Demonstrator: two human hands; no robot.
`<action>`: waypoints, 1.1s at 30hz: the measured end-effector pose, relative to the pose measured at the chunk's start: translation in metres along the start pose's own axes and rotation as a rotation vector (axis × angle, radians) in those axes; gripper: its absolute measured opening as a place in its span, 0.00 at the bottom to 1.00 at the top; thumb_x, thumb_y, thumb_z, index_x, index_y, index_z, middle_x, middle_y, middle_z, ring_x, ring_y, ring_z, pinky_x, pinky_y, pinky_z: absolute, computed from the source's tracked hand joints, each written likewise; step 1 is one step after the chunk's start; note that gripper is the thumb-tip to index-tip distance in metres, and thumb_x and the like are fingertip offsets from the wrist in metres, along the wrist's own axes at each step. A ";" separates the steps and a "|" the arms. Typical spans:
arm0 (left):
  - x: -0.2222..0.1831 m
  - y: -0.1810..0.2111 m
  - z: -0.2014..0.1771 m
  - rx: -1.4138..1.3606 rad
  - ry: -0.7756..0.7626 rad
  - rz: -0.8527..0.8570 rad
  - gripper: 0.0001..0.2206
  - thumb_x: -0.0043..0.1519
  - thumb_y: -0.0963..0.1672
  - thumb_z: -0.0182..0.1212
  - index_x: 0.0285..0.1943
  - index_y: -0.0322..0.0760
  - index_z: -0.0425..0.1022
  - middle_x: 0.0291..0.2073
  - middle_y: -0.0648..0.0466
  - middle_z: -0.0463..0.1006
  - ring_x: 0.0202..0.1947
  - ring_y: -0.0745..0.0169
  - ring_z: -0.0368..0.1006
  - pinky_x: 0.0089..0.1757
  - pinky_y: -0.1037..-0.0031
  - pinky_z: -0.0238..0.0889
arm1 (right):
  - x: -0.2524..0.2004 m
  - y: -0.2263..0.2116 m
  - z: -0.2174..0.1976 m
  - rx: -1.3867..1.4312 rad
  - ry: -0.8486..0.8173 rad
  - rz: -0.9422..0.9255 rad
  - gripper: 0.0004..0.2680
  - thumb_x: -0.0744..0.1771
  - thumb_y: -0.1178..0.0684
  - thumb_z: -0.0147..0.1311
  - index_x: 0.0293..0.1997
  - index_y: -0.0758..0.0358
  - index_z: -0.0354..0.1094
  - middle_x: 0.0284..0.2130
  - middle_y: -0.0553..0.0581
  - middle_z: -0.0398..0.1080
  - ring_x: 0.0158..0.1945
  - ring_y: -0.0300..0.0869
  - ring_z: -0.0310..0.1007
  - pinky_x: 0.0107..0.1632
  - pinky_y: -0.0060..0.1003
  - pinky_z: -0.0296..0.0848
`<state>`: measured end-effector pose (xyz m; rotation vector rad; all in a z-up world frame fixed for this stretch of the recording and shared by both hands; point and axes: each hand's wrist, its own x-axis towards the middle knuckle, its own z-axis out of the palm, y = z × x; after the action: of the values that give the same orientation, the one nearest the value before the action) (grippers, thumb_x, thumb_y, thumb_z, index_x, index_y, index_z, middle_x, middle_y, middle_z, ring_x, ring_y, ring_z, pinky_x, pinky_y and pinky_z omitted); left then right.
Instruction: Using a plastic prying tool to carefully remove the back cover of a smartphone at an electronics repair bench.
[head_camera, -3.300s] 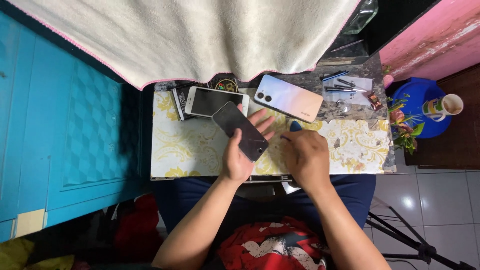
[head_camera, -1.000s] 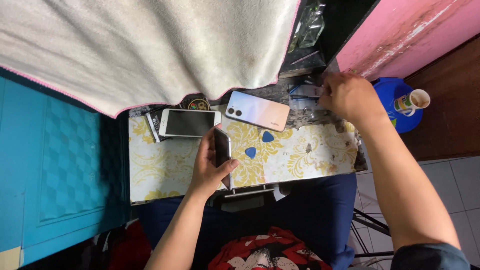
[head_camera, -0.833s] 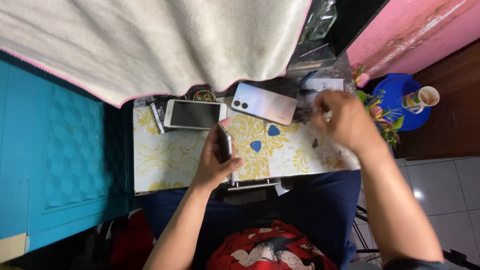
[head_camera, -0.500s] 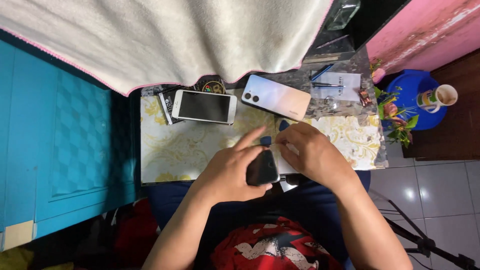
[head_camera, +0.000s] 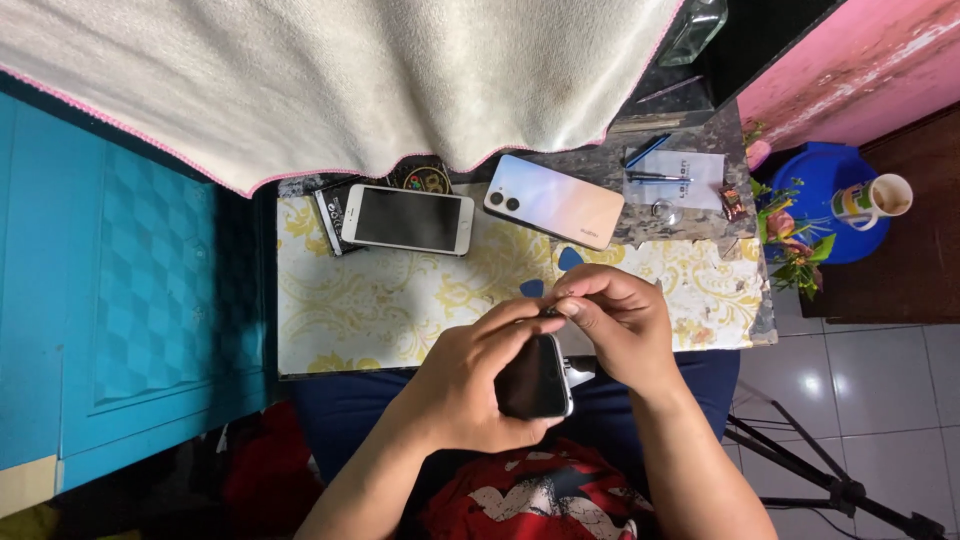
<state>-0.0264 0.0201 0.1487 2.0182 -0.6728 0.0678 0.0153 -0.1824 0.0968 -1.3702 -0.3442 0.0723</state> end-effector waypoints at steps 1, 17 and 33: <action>-0.001 0.002 -0.002 -0.001 -0.003 -0.001 0.33 0.49 0.48 0.73 0.64 0.33 0.69 0.61 0.42 0.72 0.59 0.47 0.76 0.56 0.64 0.72 | 0.000 -0.002 0.001 0.001 0.003 0.001 0.02 0.69 0.59 0.57 0.41 0.64 0.72 0.36 0.61 0.77 0.41 0.44 0.78 0.49 0.37 0.79; -0.002 0.007 -0.017 -0.559 -0.131 0.000 0.30 0.56 0.51 0.63 0.67 0.35 0.66 0.65 0.42 0.71 0.67 0.45 0.70 0.66 0.57 0.63 | 0.001 -0.031 0.011 0.121 -0.050 -0.016 0.02 0.68 0.59 0.57 0.39 0.64 0.69 0.30 0.58 0.71 0.34 0.43 0.71 0.39 0.35 0.72; -0.005 -0.003 -0.008 -0.635 -0.132 -0.015 0.30 0.57 0.51 0.62 0.68 0.38 0.66 0.67 0.42 0.69 0.69 0.45 0.69 0.67 0.57 0.61 | 0.003 -0.034 0.012 0.047 -0.026 -0.015 0.03 0.67 0.59 0.58 0.37 0.62 0.68 0.28 0.56 0.70 0.32 0.40 0.68 0.38 0.32 0.68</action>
<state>-0.0275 0.0300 0.1493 1.4211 -0.6590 -0.2608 0.0093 -0.1776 0.1323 -1.3206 -0.3723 0.0857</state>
